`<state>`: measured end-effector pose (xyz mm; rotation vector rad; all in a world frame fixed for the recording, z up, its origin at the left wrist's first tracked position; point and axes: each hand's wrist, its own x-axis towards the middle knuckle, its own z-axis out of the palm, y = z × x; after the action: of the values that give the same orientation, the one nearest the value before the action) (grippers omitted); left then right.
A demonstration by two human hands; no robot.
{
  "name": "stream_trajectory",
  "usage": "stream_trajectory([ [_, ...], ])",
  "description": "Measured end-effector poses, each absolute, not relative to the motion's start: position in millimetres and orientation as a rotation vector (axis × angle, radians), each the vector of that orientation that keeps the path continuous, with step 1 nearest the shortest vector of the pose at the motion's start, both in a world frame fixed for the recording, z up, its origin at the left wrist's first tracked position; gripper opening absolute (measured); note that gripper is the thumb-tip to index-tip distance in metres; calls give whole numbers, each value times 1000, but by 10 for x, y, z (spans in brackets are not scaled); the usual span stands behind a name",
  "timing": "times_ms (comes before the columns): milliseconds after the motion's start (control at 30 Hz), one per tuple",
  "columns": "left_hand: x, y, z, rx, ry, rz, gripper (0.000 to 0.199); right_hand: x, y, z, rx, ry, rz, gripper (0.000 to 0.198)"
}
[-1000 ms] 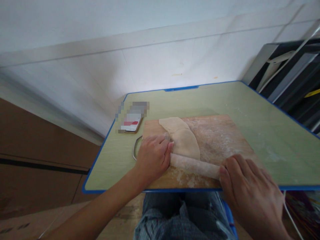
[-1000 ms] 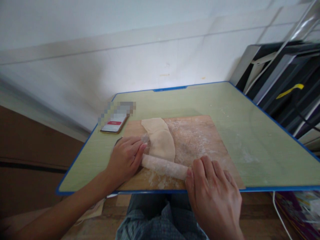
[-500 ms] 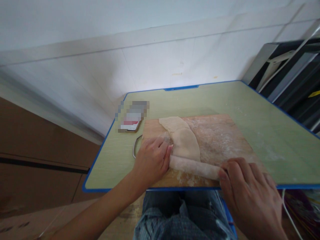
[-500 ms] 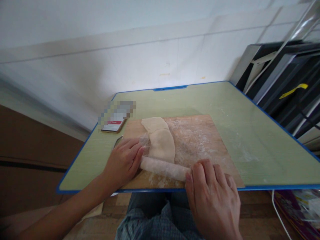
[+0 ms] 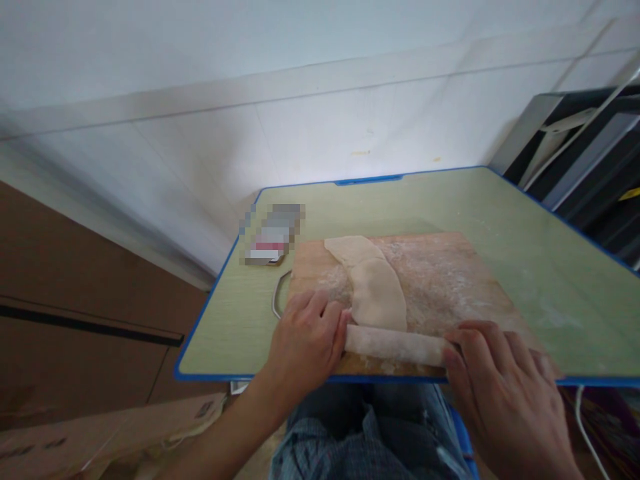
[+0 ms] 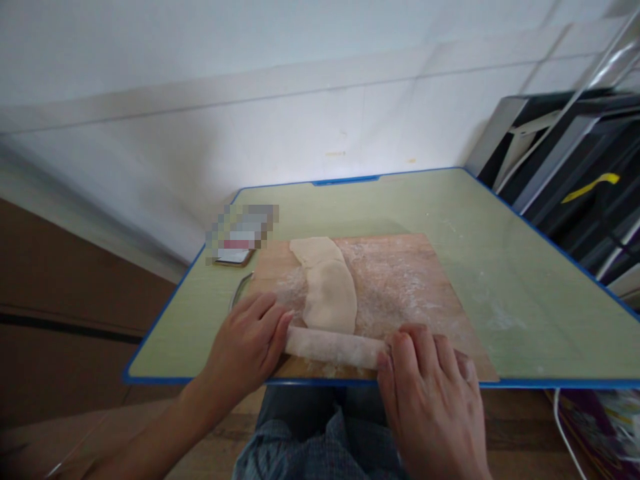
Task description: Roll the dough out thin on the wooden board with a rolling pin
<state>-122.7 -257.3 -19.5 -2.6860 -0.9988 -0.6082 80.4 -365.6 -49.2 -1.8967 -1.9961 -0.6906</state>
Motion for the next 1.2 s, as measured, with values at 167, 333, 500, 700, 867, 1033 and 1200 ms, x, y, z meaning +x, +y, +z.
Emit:
stream_trajectory([
  [167,-1191,-2624,-225,-2585,-1124,-601,39,843,-3488,-407,-1871,-2010,-678,28],
  [333,-1180,-2603,-241,-2578,-1216,-554,37,953,-3232,-265,-1840,-2225,-548,36],
  [500,-1164,-2552,-225,-2577,-1374,-519,37,1017,-2872,-37,-1921,-2430,-381,47],
  [700,-1119,-2530,-207,-2545,-1520,-454,38,1065,-2456,94,-1873,-2618,-175,52],
  [867,-1097,-2543,-191,-2532,-1529,-413,38,1133,-2221,21,-1579,-2558,-118,37],
  [1033,-1089,-2572,-185,-2463,-1501,-414,38,1150,-2100,-161,-1628,-2500,-131,44],
  [1200,-1066,-2653,-177,-2375,-1458,-413,36,1191,-2256,-316,-1641,-2465,-192,51],
])
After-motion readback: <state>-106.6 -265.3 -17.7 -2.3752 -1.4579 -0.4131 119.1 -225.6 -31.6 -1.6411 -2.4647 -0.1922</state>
